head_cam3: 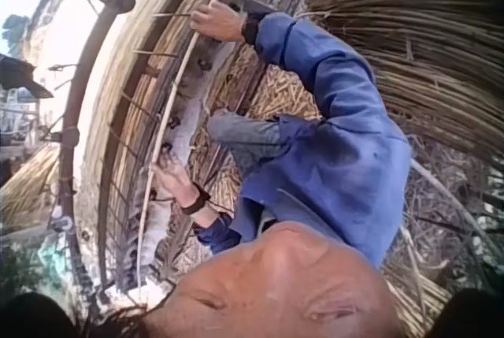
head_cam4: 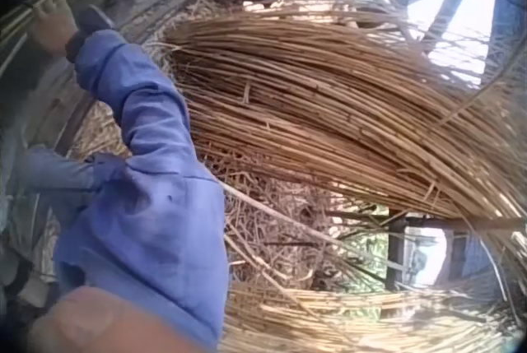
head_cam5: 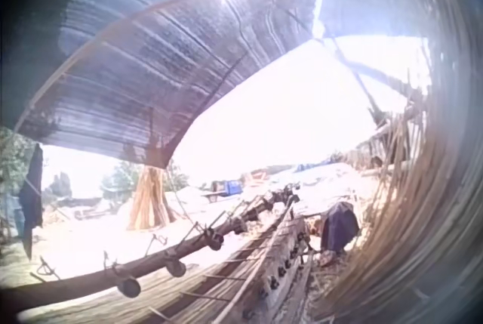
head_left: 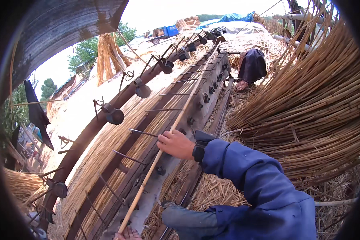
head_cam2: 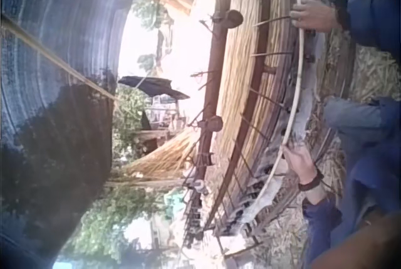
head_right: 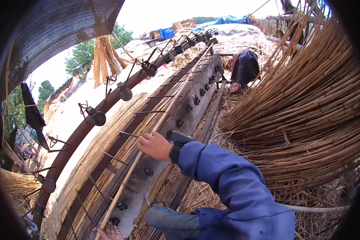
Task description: Using a machine to weave long reeds together into a mat.
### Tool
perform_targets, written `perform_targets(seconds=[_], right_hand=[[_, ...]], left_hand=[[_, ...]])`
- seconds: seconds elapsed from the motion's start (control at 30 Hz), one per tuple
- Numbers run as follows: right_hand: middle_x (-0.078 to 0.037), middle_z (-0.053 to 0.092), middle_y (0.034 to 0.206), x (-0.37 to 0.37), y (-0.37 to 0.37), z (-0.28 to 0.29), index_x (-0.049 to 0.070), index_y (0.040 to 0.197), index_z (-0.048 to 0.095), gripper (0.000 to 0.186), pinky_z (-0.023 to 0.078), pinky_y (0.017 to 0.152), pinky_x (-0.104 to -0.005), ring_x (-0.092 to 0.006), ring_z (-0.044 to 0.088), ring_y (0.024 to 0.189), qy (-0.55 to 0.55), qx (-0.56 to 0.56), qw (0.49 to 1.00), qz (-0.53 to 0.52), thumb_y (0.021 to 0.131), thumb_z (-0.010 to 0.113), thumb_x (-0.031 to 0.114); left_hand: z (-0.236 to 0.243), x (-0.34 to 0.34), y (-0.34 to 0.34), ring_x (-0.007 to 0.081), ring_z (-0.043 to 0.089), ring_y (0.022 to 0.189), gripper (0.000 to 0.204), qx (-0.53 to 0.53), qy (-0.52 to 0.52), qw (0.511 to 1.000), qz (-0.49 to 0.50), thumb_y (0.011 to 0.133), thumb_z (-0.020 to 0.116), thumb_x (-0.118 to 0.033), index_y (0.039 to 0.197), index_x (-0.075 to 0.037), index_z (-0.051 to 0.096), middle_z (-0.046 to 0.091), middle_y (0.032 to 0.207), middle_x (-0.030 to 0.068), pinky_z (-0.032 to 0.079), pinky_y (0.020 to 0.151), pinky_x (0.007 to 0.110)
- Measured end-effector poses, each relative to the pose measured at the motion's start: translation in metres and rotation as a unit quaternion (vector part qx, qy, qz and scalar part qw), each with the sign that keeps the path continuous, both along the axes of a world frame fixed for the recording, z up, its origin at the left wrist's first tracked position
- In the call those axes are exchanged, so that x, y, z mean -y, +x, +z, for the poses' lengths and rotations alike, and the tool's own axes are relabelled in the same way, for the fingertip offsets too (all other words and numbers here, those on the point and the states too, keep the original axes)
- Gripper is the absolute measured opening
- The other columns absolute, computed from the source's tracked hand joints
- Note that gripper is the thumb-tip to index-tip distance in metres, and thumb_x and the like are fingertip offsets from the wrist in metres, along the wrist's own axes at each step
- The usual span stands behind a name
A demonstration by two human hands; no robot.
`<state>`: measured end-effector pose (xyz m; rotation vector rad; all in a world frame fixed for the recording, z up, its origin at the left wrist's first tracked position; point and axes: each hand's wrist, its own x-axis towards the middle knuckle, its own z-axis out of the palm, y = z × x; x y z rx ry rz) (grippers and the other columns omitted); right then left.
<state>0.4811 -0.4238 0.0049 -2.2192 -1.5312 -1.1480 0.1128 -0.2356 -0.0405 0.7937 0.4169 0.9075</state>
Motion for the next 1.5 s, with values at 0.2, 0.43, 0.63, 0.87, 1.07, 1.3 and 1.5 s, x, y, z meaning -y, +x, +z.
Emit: perform_targets(seconds=[0.2, 0.43, 0.63, 0.87, 1.07, 1.3, 1.5], right_hand=[[-0.004, 0.051, 0.085, -0.013, -0.018, -0.001, 0.007, 0.088, 0.056, 0.019, 0.044, 0.065, -0.0293, -0.0185, 0.051, 0.086, -0.038, -0.012, 0.998, 0.041, 0.071, 0.055, 0.016], [-0.005, 0.049, 0.081, -0.003, -0.031, 0.011, 0.007, 0.085, 0.052, 0.019, 0.045, 0.063, -0.0319, -0.0212, 0.051, 0.081, -0.052, -0.027, 0.994, 0.096, 0.068, 0.054, 0.013], [-0.018, 0.049, 0.117, -0.031, -0.02, -0.008, 0.0, 0.113, 0.051, 0.037, 0.043, 0.083, -0.0397, -0.0365, 0.049, 0.106, 0.016, -0.115, 0.989, 0.093, 0.076, 0.052, -0.006], [-0.021, 0.045, 0.122, -0.031, -0.056, -0.056, 0.003, 0.121, 0.045, 0.046, 0.04, 0.089, -0.0432, -0.0405, 0.045, 0.111, -0.011, -0.186, 0.968, 0.17, 0.076, 0.05, -0.006], [-0.021, 0.049, 0.105, -0.052, -0.146, -0.08, 0.0, 0.104, 0.049, 0.039, 0.042, 0.073, -0.0456, -0.0412, 0.049, 0.09, -0.083, -0.229, 0.909, 0.338, 0.066, 0.055, 0.0], [-0.017, 0.051, 0.096, -0.077, -0.207, -0.119, 0.004, 0.096, 0.054, 0.035, 0.038, 0.08, -0.0461, -0.0373, 0.046, 0.094, -0.201, -0.298, 0.863, 0.356, 0.062, 0.06, 0.009], [-0.014, 0.052, 0.1, -0.068, -0.21, -0.127, 0.005, 0.092, 0.056, 0.032, 0.036, 0.082, -0.0468, -0.0361, 0.045, 0.097, -0.177, -0.341, 0.861, 0.334, 0.06, 0.062, 0.009]], left_hand=[[0.017, 0.028, 0.029, 0.0264, 0.05, 0.099, 0.037, -0.238, 0.373, 0.897, 0.014, 0.093, 0.046, -0.028, 0.115, 0.002, 0.044, 0.05, 0.11, 0.0161, 0.044, 0.086, 0.034], [0.023, -0.036, -0.084, 0.0094, 0.043, 0.057, 0.022, 0.009, -0.094, 0.921, 0.379, 0.093, 0.045, -0.025, 0.08, -0.008, 0.048, 0.048, 0.068, 0.0004, 0.034, 0.048, 0.02], [0.037, -0.077, -0.124, 0.0128, 0.052, 0.058, 0.012, 0.017, 0.039, 0.933, 0.357, 0.091, 0.048, -0.018, 0.09, -0.007, 0.044, 0.052, 0.071, 0.0047, 0.042, 0.05, 0.024], [0.077, -0.203, -0.074, 0.0138, 0.055, 0.061, 0.011, -0.031, -0.008, 0.952, 0.304, 0.091, 0.047, -0.015, 0.09, -0.005, 0.044, 0.053, 0.075, 0.0054, 0.046, 0.052, 0.025], [0.07, -0.24, -0.03, 0.018, 0.056, 0.088, 0.039, -0.068, 0.038, 0.981, 0.18, 0.088, 0.05, -0.011, 0.122, -0.001, 0.033, 0.052, 0.101, 0.0109, 0.046, 0.069, 0.03], [0.021, -0.076, -0.037, 0.0118, 0.056, 0.085, 0.03, -0.124, 0.245, 0.959, -0.074, 0.089, 0.052, -0.016, 0.115, -0.002, 0.046, 0.054, 0.102, 0.0065, 0.044, 0.07, 0.024], [-0.041, 0.052, -0.062, 0.0112, 0.056, 0.08, 0.023, -0.28, 0.284, 0.905, -0.144, 0.088, 0.051, -0.016, 0.103, 0.001, 0.053, 0.059, 0.089, 0.0069, 0.045, 0.073, 0.027]])
